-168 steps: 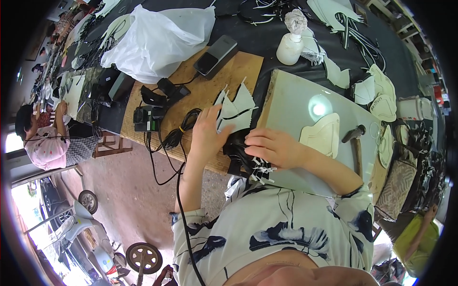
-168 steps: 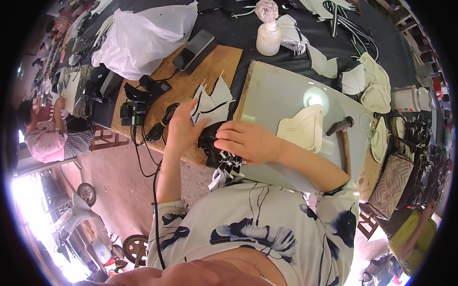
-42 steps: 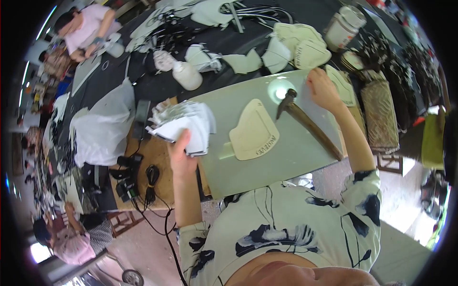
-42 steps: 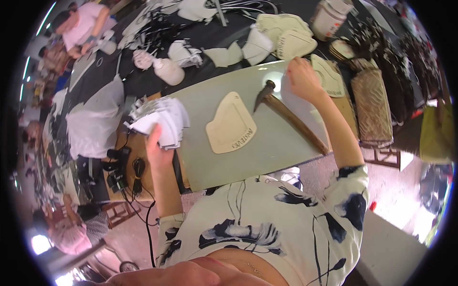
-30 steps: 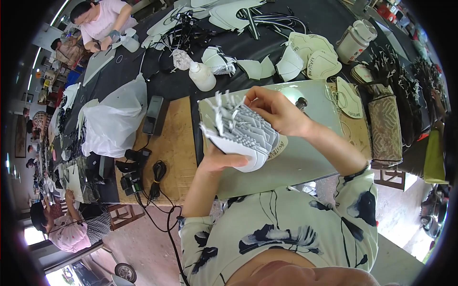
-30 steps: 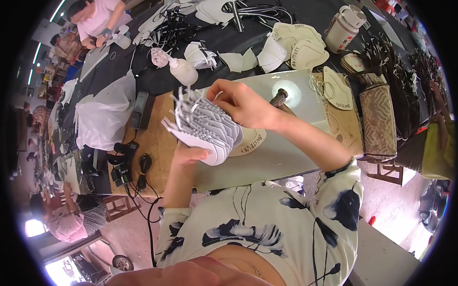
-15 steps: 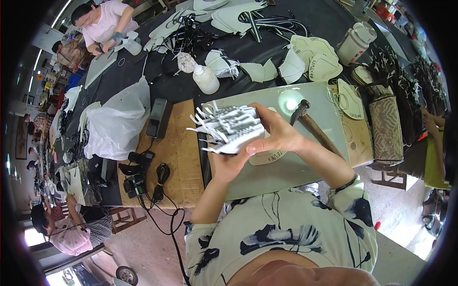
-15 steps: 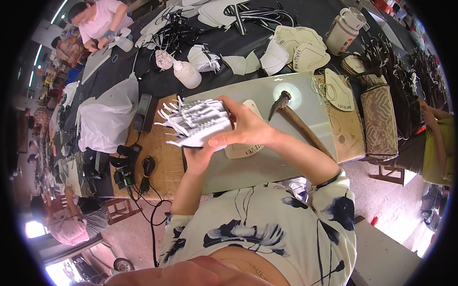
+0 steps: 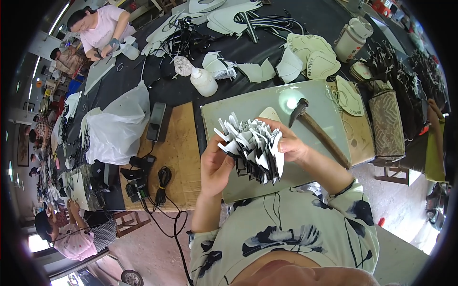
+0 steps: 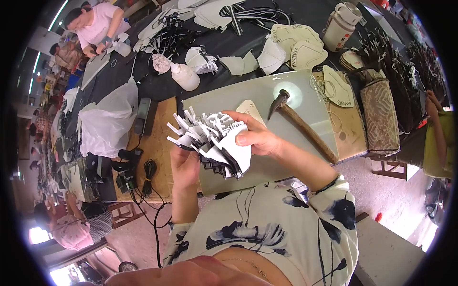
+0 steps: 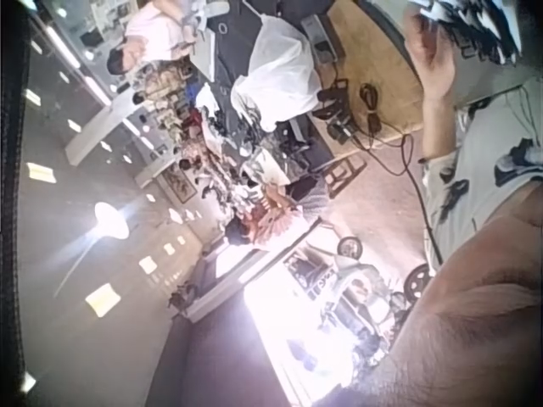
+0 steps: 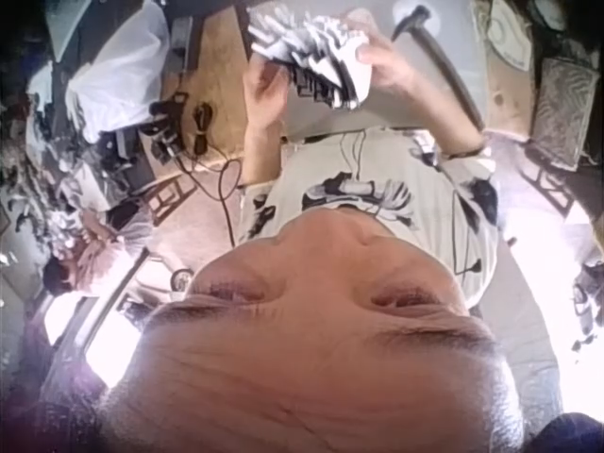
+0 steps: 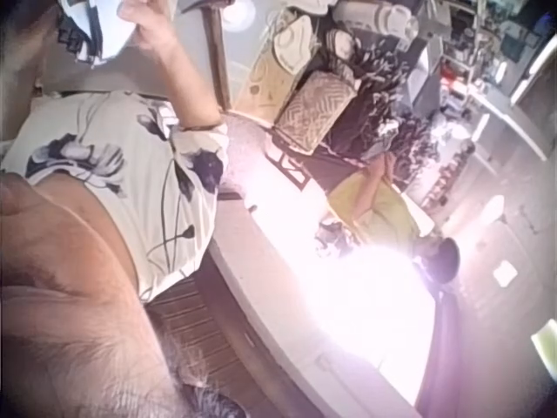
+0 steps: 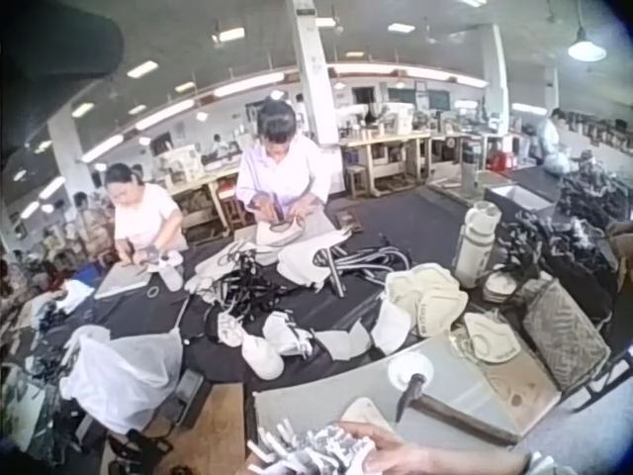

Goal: Assembling shoe upper components by hammering them on a workspace and bundling finished pieces with a rubber band.

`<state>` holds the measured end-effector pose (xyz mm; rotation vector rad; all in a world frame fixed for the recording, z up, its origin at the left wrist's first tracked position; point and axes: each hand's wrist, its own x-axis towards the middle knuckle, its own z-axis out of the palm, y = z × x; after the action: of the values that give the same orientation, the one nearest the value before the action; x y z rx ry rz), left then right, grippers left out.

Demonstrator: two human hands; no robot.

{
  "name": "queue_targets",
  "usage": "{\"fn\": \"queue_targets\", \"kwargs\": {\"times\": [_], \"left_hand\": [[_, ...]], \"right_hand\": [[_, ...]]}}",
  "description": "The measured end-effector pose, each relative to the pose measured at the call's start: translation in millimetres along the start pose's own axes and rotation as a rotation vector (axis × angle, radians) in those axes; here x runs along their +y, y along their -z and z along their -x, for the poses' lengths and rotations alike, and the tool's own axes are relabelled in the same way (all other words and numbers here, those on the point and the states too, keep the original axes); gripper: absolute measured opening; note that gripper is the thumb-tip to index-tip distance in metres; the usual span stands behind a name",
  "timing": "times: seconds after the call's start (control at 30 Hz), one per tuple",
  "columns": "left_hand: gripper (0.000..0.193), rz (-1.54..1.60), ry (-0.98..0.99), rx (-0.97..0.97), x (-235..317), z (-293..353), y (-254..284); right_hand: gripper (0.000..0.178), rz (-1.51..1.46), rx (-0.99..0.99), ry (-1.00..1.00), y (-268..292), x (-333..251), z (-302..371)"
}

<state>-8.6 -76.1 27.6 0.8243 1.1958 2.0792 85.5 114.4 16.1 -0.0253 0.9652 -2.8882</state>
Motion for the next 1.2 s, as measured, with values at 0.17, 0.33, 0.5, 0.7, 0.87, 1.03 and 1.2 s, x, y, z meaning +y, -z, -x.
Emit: {"fn": "queue_targets", "kwargs": {"times": [0.17,0.33,0.5,0.7,0.87,1.03,1.2], "left_hand": [[0.039,-0.018,0.150,0.063,10.8,-4.8,-10.9],[0.012,0.023,0.331,0.100,4.0,-7.0,7.3],[0.011,0.849,-0.144,-0.057,34.8,-16.2,11.6],[0.028,-0.756,-0.762,0.426,46.9,-44.7,11.1],[0.070,-0.421,-0.590,-0.102,60.0,-67.1,7.6],[0.053,-0.904,-0.560,-0.609,63.9,-53.7,-27.7],[0.075,-0.283,-0.758,-0.642,44.5,-40.8,5.8]], "right_hand": [[0.090,0.019,-0.049,0.004,-6.4,7.7,0.4],[0.083,0.202,-0.143,0.016,-5.5,13.0,-0.9],[0.072,-0.248,0.064,0.086,6.2,7.6,-3.8],[0.082,0.013,0.130,0.081,-8.1,11.5,-6.3],[0.060,0.855,0.367,0.013,-26.9,-7.1,-20.5],[0.061,1.456,0.348,0.128,-17.0,-6.8,-36.1],[0.062,0.271,0.605,0.354,-24.9,-18.8,-41.5]]}}
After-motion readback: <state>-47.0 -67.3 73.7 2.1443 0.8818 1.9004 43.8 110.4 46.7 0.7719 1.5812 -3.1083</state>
